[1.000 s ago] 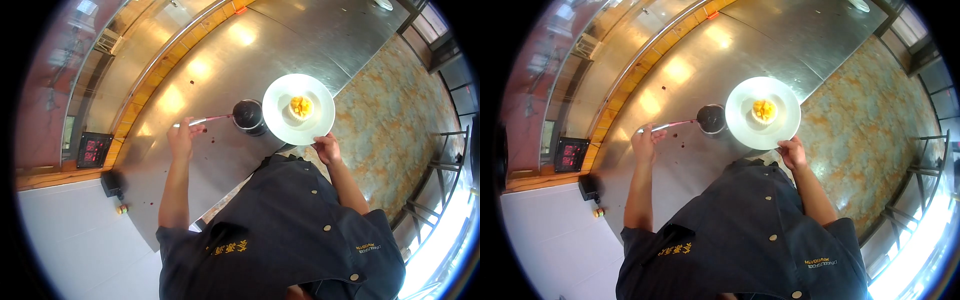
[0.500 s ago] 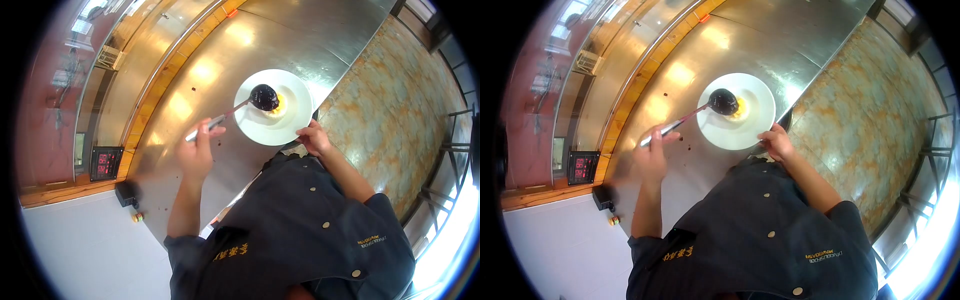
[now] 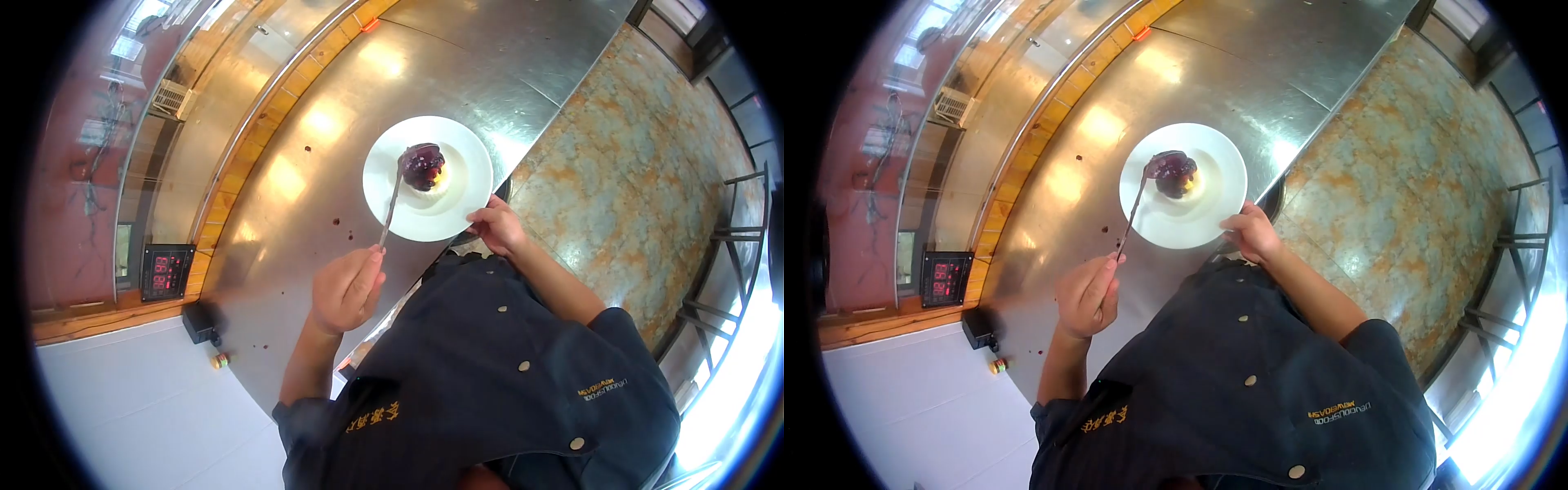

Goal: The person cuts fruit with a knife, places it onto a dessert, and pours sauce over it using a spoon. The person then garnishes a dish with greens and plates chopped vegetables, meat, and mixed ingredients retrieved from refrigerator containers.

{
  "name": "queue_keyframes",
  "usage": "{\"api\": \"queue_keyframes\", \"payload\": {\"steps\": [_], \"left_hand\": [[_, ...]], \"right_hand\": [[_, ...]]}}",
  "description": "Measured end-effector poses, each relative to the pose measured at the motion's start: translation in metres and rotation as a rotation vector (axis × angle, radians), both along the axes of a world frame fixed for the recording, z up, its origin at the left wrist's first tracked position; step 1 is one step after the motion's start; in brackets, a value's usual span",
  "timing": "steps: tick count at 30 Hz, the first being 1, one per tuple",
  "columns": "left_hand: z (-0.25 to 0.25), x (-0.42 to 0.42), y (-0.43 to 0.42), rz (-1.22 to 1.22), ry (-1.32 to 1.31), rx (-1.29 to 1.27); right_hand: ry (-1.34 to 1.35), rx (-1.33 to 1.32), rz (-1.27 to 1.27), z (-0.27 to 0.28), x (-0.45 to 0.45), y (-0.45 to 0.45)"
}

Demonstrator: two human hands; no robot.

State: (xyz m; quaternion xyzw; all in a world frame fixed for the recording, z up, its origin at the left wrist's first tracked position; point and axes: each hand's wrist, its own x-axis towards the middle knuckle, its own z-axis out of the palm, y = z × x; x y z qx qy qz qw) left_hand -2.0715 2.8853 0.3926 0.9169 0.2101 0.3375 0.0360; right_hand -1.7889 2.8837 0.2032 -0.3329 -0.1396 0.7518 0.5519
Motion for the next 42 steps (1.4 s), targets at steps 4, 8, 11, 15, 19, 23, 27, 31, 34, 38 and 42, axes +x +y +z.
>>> {"api": "queue_keyframes", "payload": {"steps": [4,8,11,15,19,23,27,31,34,38,42], "left_hand": [[-0.004,0.001,-0.002,-0.002,-0.043,0.007],[-0.020,-0.005,-0.003,0.145,-0.140,-0.134],[-0.049,-0.011,-0.005,0.416,-0.551,-0.587],[-0.049,0.004,0.005,0.542,-1.132,-0.966],[-0.056,-0.013,0.018,0.599,-1.326,-1.078],[-0.062,-0.031,0.026,0.605,-1.401,-1.067],[-0.081,-0.046,0.030,0.649,-1.195,-0.981],[-0.130,-0.056,0.033,0.692,-0.717,-0.852],[-0.149,-0.053,0.033,0.606,-0.191,-0.493],[-0.161,-0.044,0.039,0.497,0.012,-0.398],[-0.170,-0.040,0.050,0.673,-0.561,-1.026]], "right_hand": [[0.005,-0.010,-0.013,0.000,-0.004,0.003],[-0.019,-0.081,-0.052,0.003,-0.011,0.003],[-0.016,-0.030,-0.026,-0.020,-0.009,0.006],[-0.014,-0.050,-0.066,-0.018,-0.002,0.000],[-0.040,-0.061,-0.076,-0.034,0.010,-0.003],[-0.060,-0.095,-0.097,-0.041,0.025,-0.013],[-0.094,-0.100,-0.129,-0.042,0.045,-0.030],[-0.130,-0.100,-0.173,-0.044,0.061,-0.041],[-0.138,-0.119,-0.238,-0.039,0.067,-0.051],[-0.111,-0.091,-0.245,-0.041,0.070,-0.054],[-0.100,-0.080,-0.249,-0.038,0.066,-0.052]]}}
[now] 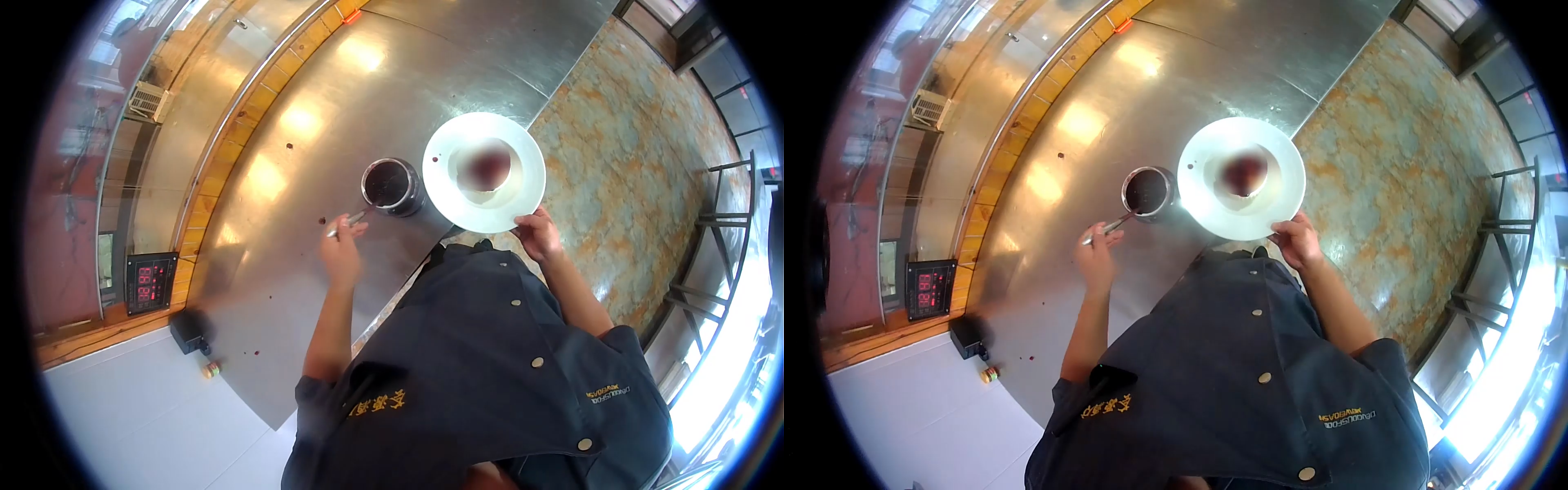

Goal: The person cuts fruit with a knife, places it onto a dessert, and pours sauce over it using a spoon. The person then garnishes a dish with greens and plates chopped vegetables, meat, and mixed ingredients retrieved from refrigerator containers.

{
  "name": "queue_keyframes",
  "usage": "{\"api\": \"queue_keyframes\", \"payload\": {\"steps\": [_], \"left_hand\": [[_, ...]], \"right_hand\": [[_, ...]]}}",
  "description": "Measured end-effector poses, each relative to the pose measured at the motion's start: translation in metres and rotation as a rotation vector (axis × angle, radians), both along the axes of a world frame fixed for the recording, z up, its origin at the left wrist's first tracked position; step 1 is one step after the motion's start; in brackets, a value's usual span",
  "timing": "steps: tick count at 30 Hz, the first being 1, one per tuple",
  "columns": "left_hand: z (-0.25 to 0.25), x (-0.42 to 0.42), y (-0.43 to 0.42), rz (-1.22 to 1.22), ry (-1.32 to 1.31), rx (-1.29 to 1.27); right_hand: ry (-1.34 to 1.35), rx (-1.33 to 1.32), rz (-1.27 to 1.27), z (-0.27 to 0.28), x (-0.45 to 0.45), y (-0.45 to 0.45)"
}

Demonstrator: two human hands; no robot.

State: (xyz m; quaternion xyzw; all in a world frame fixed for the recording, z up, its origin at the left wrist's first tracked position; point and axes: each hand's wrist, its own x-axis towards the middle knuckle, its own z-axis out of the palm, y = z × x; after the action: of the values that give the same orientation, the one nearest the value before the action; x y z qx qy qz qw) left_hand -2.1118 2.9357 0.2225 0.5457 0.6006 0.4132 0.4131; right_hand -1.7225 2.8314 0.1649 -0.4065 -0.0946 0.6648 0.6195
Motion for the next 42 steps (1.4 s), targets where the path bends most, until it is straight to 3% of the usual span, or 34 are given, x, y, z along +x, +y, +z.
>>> {"api": "queue_keyframes", "payload": {"steps": [2,5,15,25,29,32,36,37,38,39,42], "left_hand": [[0.002,-0.012,0.010,0.128,-0.240,-0.061],[0.019,-0.018,0.010,0.231,-0.344,-0.060],[0.054,-0.027,0.012,0.262,-0.322,-0.003],[0.139,-0.003,0.014,0.242,-0.240,0.046],[0.166,0.037,0.000,0.143,-0.223,0.121],[0.152,0.050,-0.019,-0.097,-0.056,0.260],[0.149,0.052,-0.042,-0.425,0.441,0.622],[0.151,0.053,-0.045,-0.462,0.473,0.648],[0.153,0.056,-0.046,-0.517,0.484,0.686],[0.157,0.052,-0.051,-0.573,0.684,0.692],[0.147,0.074,-0.039,-0.737,0.694,0.924]], "right_hand": [[0.008,0.003,0.003,-0.003,-0.001,0.004],[0.022,-0.001,0.002,-0.007,-0.004,0.007],[0.030,0.026,0.039,-0.010,-0.014,0.030],[0.023,-0.021,0.041,0.000,-0.036,0.053],[0.086,-0.010,0.053,0.005,-0.051,0.059],[0.047,0.017,0.140,0.002,-0.055,0.062],[0.036,-0.033,0.061,0.056,-0.059,0.051],[-0.280,-0.096,0.197,0.065,-0.057,0.050],[-0.304,-0.167,0.205,0.044,-0.064,0.053],[-0.325,-0.239,0.214,0.023,-0.070,0.057],[-0.357,0.029,0.207,-0.044,-0.086,0.063]]}}
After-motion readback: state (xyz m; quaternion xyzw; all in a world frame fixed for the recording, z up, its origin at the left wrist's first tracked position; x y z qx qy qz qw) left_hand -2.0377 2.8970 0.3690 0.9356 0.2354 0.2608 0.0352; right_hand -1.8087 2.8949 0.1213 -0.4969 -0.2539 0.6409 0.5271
